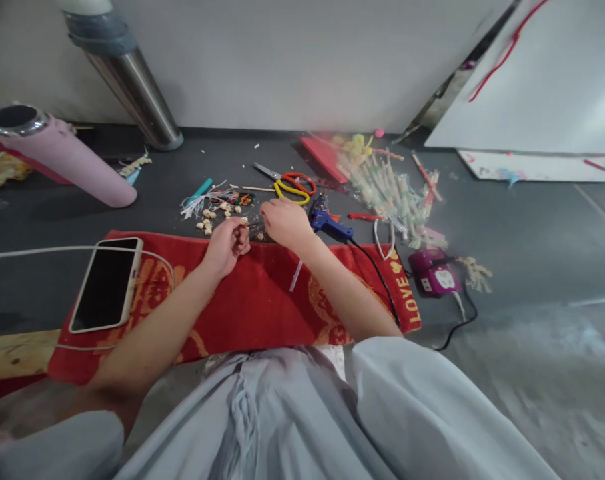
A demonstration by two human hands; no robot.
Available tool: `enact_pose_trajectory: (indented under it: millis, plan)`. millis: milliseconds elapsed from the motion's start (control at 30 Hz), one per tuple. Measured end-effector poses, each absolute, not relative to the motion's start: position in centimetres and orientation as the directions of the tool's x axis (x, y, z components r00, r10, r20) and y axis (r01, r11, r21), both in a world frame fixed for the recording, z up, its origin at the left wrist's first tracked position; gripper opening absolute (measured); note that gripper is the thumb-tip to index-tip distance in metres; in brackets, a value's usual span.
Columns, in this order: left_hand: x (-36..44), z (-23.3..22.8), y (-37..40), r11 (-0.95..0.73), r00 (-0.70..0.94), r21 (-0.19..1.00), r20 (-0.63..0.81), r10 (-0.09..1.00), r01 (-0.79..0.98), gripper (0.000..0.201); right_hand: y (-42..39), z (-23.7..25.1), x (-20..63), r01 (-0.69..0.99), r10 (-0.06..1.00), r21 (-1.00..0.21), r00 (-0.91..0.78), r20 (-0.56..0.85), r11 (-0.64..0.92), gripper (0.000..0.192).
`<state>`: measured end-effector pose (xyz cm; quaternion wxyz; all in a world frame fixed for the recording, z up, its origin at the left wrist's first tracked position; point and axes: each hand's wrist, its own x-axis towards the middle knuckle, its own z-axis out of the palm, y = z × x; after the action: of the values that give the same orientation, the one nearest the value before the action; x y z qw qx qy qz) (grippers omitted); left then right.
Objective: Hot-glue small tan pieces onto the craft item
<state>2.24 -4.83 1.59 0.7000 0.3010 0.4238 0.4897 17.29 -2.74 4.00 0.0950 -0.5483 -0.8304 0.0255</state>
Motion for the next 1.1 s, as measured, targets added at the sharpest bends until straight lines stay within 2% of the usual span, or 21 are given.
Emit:
enact_pose_trajectory:
  millis: [167,433,633,967,1100]
  plan:
    - [2.3,1.4,-4.9,0.326,0.147,0.836,-0.291,0.945,-0.441,0.008,1.9,4.1,16.4,0.919,0.916,-0.013,-0.391,0.094,0.394,0.033]
    - [2.4,1.4,-5.2,0.350,0.169,0.824,-0.307,0.937,-0.446,0.010,9.4,3.2,14.5,0.935,0.934,0.014,-0.354,0.045,0.354,0.036]
    - [2.3,1.6,-5.4,0.375,0.181,0.804,-0.328,0.927,-0.461,0.013,13.1,2.5,13.1,0.902,0.913,0.148,-0.407,-0.026,0.406,0.036]
    - [2.3,1.8,-5.4,0.407,0.206,0.797,-0.351,0.913,-0.446,0.017,16.3,1.6,12.3,0.878,0.903,0.211,-0.425,-0.066,0.429,0.032]
    - [2.2,1.7,-5.4,0.408,0.202,0.800,-0.355,0.913,-0.440,0.016,16.3,1.6,12.3,0.881,0.901,0.192,-0.430,-0.062,0.433,0.031]
